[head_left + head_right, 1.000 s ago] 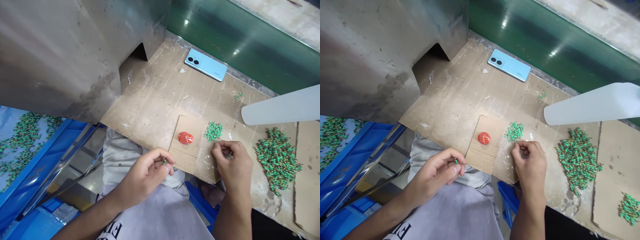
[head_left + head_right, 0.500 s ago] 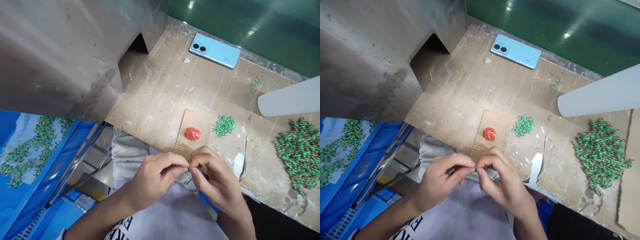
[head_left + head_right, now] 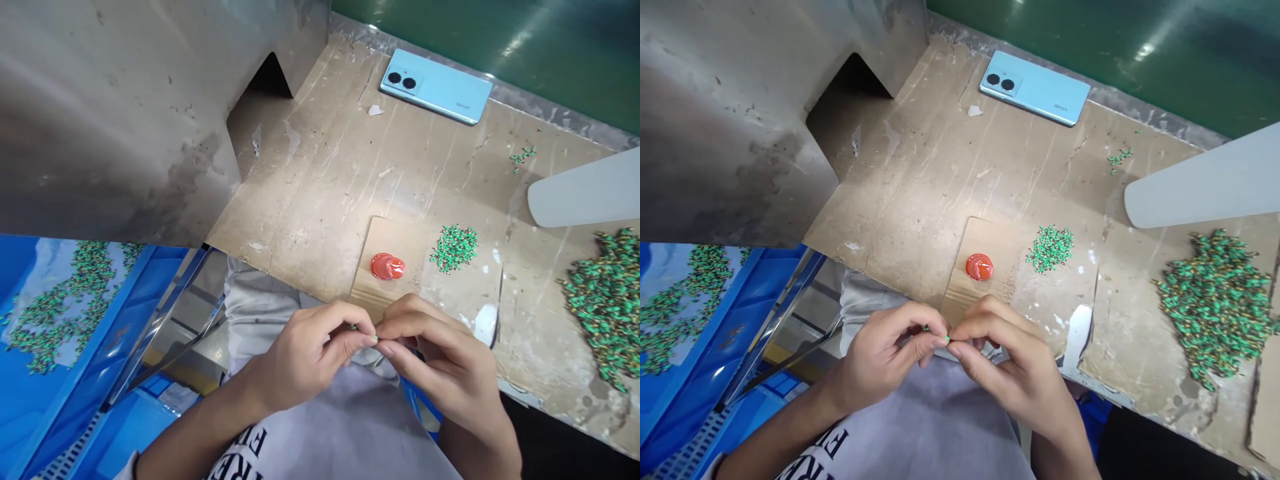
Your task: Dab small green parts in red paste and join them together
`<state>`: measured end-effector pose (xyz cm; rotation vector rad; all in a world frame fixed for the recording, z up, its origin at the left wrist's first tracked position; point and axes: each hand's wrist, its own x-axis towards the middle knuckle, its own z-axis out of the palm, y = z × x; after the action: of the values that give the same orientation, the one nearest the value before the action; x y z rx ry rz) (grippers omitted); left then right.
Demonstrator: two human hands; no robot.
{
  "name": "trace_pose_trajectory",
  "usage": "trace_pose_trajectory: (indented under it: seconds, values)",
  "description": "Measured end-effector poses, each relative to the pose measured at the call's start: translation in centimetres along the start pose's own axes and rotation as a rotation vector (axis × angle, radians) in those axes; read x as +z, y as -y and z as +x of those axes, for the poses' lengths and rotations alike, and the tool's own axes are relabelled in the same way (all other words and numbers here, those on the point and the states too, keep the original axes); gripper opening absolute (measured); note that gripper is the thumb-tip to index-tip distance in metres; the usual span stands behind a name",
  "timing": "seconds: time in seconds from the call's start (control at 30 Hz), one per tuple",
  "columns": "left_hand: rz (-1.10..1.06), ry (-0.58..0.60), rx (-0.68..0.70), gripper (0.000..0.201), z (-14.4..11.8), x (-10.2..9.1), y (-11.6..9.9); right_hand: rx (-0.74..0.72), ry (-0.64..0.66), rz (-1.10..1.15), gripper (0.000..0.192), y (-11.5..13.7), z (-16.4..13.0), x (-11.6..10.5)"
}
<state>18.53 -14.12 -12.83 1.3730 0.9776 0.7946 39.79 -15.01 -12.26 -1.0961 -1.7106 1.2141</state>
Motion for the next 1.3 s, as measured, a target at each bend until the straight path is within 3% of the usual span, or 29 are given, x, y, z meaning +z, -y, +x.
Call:
trace_pose_trajectory:
  seconds: [0.23,0.4,0.63,0.7,0.9,1.0,1.3]
  values:
    - [-0.094,0.069,-0.144,0.015,0.2,-0.5,-0.1,-0.004,-0.007,-0.045,0.013,-0.2,0.4,0.1]
    - [-0.220,0.132,-0.342,0.012,0.5,-0.7,-0.4,-0.002,0.047,-0.082,0.012,-0.2,0.6,-0.2]
    - [-0.314,0.103,-0.382,0.011,0.8,-0.3,-0.8,-0.004,0.095,-0.069,0.013,-0.4,0.4,-0.7]
    - [-0.384,0.067,-0.382,0.012,0.9,-0.2,-0.7,-0.012,0.048,-0.084,0.014,-0.7,0.5,-1.2]
    - [-0.508,-0.071,-0.394,0.027,1.1,-0.7,-0.2,0.017,-0.272,-0.370,0.012,-2.1,2.1,-3.0]
    - [-0.561,-0.116,-0.417,0.025,1.3,-1.1,-0.1,0.010,-0.292,-0.453,0.011,-2.7,2.9,-3.3]
    - [-0.657,-0.095,-0.349,0.017,2.2,-1.4,0.0,0.054,-0.279,-0.413,0.010,-2.9,3.2,-3.2]
